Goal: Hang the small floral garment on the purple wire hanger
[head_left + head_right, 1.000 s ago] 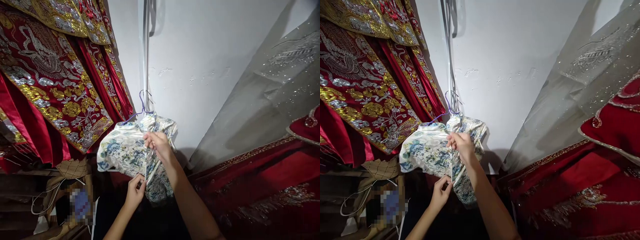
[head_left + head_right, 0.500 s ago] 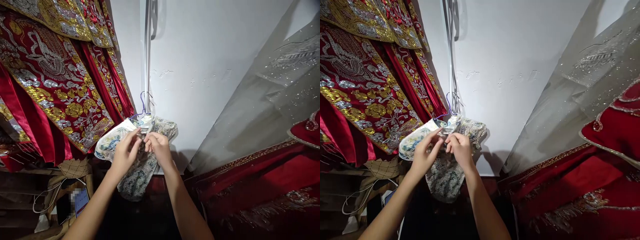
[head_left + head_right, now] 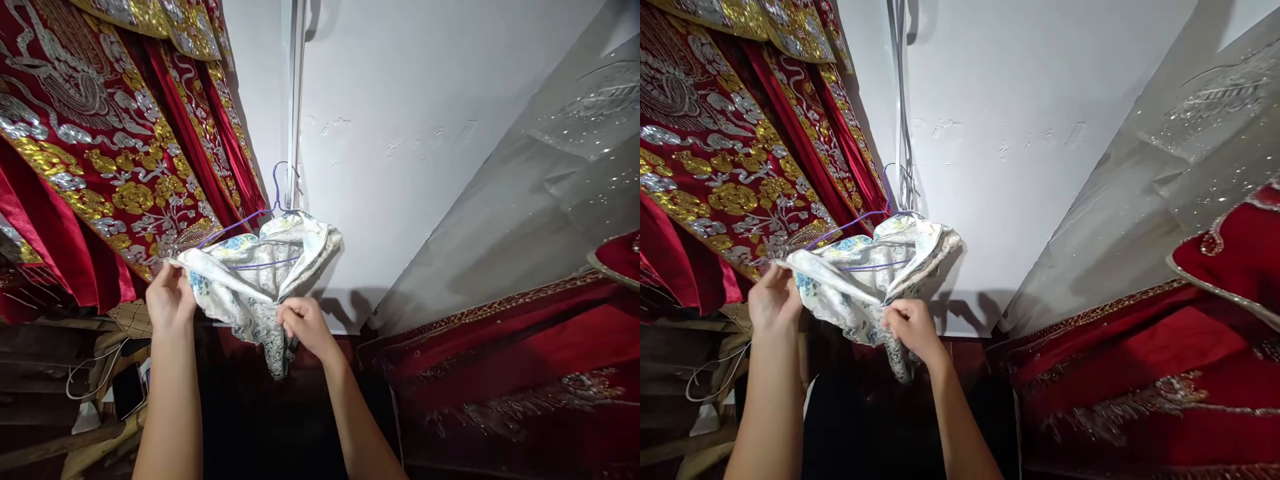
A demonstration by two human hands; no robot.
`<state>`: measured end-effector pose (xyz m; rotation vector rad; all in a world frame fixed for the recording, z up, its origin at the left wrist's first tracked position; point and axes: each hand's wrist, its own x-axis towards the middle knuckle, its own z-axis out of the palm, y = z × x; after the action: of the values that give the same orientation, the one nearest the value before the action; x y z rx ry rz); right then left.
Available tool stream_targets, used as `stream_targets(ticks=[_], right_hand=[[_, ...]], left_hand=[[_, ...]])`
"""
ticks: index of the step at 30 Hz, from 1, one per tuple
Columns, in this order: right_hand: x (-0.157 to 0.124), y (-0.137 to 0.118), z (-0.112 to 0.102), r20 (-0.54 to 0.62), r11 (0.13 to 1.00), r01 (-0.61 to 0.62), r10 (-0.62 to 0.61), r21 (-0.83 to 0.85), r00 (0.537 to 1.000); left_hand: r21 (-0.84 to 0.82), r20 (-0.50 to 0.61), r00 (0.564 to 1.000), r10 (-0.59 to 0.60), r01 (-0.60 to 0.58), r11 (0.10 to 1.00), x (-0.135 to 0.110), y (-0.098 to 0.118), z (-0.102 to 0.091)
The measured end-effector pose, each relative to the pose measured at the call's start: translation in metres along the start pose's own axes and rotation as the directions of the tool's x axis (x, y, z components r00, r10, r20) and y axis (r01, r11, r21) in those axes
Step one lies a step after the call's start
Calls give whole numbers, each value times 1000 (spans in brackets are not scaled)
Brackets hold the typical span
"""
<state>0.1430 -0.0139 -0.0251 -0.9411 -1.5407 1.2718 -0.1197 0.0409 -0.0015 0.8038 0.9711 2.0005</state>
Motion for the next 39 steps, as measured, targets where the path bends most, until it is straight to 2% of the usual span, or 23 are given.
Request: stream_targets(ticks=[3, 5, 7, 9, 10, 13, 15, 17, 18, 19, 20, 22, 24, 25, 26, 28, 29, 30, 31, 32, 35, 37, 39], right_hand=[[-22, 2, 14, 79, 998, -60, 58, 23, 995], [-32, 8, 16, 103, 993, -119, 116, 22, 988], [-38, 17, 10, 145, 981, -193, 192, -11, 971], [-42, 26, 0, 150, 967, -242, 252, -84, 956], [-43, 30, -6, 94, 964, -240, 251, -117, 963], [-43, 34, -20, -190, 974, -169, 140, -151, 972], [-41, 32, -22, -258, 988, -145, 126, -56, 958], [-40, 28, -17, -220, 978, -159, 187, 138, 957], [-41, 25, -14, -198, 956, -162, 213, 244, 957], [-41, 23, -11, -181, 928, -159, 230, 338, 956], [-42, 20, -8, -164, 900, -158, 242, 407, 956], [-45, 13, -7, -103, 872, -181, 253, 455, 962], [-49, 2, -10, 24, 893, -251, 261, 374, 965], [-50, -5, -13, 110, 914, -277, 255, 296, 961], [-51, -13, -16, 200, 938, -284, 244, 199, 949], [-51, -28, -26, 325, 975, -220, 210, -8, 922], [-48, -34, -32, 326, 982, -153, 180, -107, 928], [-45, -39, -40, 279, 976, -82, 138, -202, 951], [-39, -41, -47, 197, 956, -21, 81, -292, 977], [-30, -41, -56, 99, 930, 21, 17, -368, 995], [12, -25, -76, -169, 901, 43, -127, -431, 977], [47, -8, -82, -256, 926, 57, -162, -373, 953], [77, 7, -81, -252, 923, 72, -177, -377, 952]], left_hand=[[42, 33, 984, -178, 176, 983, -18, -45, -26], [60, 69, 963, -261, 257, 965, -45, -74, -26], [75, 109, 940, -323, 316, 946, -74, -92, -18], [66, 167, 918, -361, 355, 933, -97, -94, -6], [45, 209, 907, -366, 365, 930, -107, -90, 1], [-5, 386, 862, -328, 357, 934, -127, -61, 26], [91, 554, 784, -280, 277, 957, -137, -38, 44], [241, 737, 630, -244, 92, 966, -146, -17, 60], [290, 803, 549, -230, -23, 957, -149, -10, 66], [314, 845, 490, -215, -130, 940, -151, -4, 70], [319, 864, 468, -187, -221, 921, -151, 0, 73], [334, 853, 505, -132, -333, 882, -146, 2, 73], [357, 836, 533, -133, -344, 868, -139, -2, 68], [370, 846, 507, -166, -332, 868, -136, -5, 63], [383, 867, 449, -217, -320, 867, -132, -10, 58], [425, 896, 288, -339, -327, 844, -127, -19, 45], [461, 886, 233, -401, -352, 815, -124, -22, 37], [502, 865, 217, -453, -381, 776, -121, -24, 28], [550, 835, 238, -497, -407, 729, -117, -24, 20], [600, 799, 288, -527, -429, 675, -112, -23, 11], [701, 713, 465, -525, -480, 527, -94, -11, -10], [717, 696, 560, -449, -526, 457, -85, -2, -18], [732, 679, 644, -352, -560, 388, -78, 8, -21]])
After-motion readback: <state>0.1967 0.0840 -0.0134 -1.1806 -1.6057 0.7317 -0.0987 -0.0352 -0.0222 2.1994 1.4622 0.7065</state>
